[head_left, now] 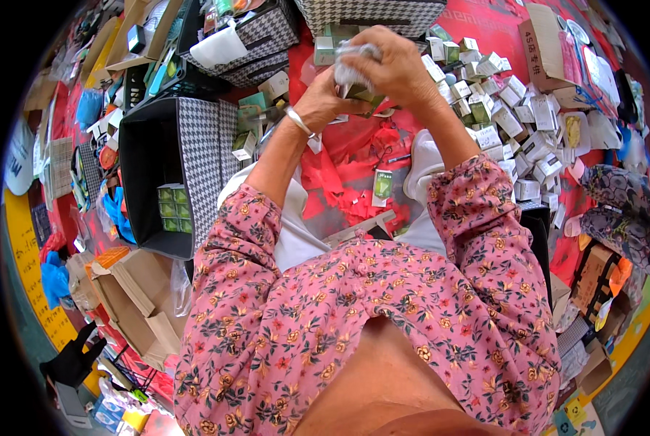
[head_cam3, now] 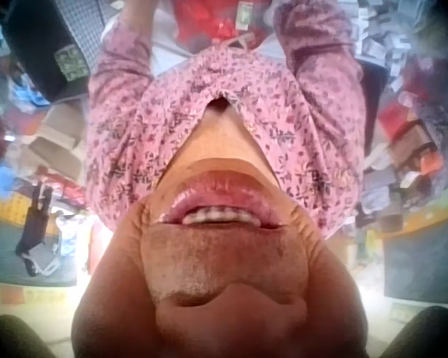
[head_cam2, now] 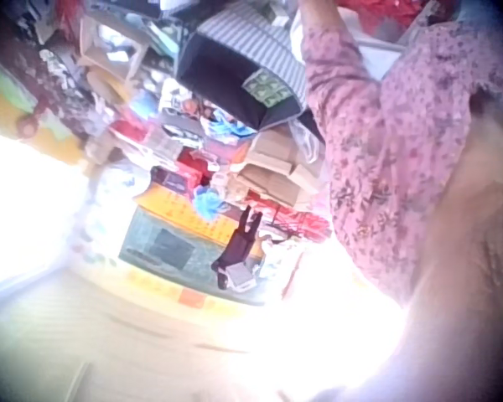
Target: The person picks up small boxes from a pile, wipes them with a cloth, and organizes them into a black storage bin while sitting on a floor cluttered with packaging materials.
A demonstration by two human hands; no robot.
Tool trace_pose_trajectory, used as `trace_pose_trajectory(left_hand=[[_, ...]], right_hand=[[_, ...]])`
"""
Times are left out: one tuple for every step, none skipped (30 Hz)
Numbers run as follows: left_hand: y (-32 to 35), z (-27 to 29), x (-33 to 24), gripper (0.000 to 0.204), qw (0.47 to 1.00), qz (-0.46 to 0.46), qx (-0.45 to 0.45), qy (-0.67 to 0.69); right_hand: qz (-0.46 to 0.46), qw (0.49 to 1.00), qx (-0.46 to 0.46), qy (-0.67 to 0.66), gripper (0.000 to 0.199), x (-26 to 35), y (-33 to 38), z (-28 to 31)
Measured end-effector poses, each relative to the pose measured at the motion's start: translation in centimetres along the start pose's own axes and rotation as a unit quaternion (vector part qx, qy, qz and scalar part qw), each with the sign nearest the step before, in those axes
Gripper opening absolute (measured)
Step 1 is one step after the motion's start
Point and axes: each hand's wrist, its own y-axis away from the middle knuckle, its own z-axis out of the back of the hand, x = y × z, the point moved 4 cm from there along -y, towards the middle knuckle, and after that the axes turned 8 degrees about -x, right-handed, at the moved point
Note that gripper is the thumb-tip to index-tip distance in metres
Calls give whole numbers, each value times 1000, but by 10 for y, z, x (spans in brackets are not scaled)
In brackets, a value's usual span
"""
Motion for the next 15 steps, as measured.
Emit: trace_pose_trajectory(left_hand=[[3, -3, -2, 59, 999, 0, 13, 29], [5, -4, -5, 59, 998, -4, 25, 58], [5, -4, -8, 58, 995, -8, 38, 87], [3, 0, -8, 58, 997, -4, 14, 81], [1, 8, -7, 57, 997, -1, -16, 75], [0, 13, -6, 57, 997, 1, -47, 69], [-1, 16, -5, 57, 996, 8, -57, 61], [-1, 15, -4, 57, 996, 26, -54, 67], [-2, 14, -4, 58, 995, 45, -52, 73], [-3, 14, -2, 58, 994, 64, -49, 79], [-6, 17, -1, 59, 998, 27, -48, -20], [-4, 20, 1, 61, 998, 16, -53, -22], [-2, 21, 2, 63, 998, 6, -58, -24], [-2, 20, -1, 65, 998, -6, -59, -25], [-4, 21, 0, 76, 999, 10, -32, 30]], right_hand=[[21, 999, -2, 34, 25, -7, 0, -2], [64, 983, -46, 164, 28, -23, -3, 7], [-16, 970, -44, 240, 29, -41, -5, 15], [-96, 944, -42, 314, 30, -56, -4, 25], [-156, 961, -36, 227, 32, -60, -5, 31], [-213, 967, -29, 138, 35, -61, -7, 38], [-269, 962, -21, 48, 38, -60, -7, 38], [-288, 957, 2, -37, 41, -59, -5, 32], [-306, 944, 25, -121, 44, -56, -3, 24], [-322, 923, 48, -205, 47, -52, 0, 15], [-285, 943, 84, -150, 50, -36, 2, 11], [-277, 942, 117, -146, 52, -31, 5, 0], [-306, 922, 150, -185, 51, -31, 10, -6], [-333, 899, 181, -221, 49, -31, 13, -10], [-386, 866, 168, -270, 46, -37, 15, -8]])
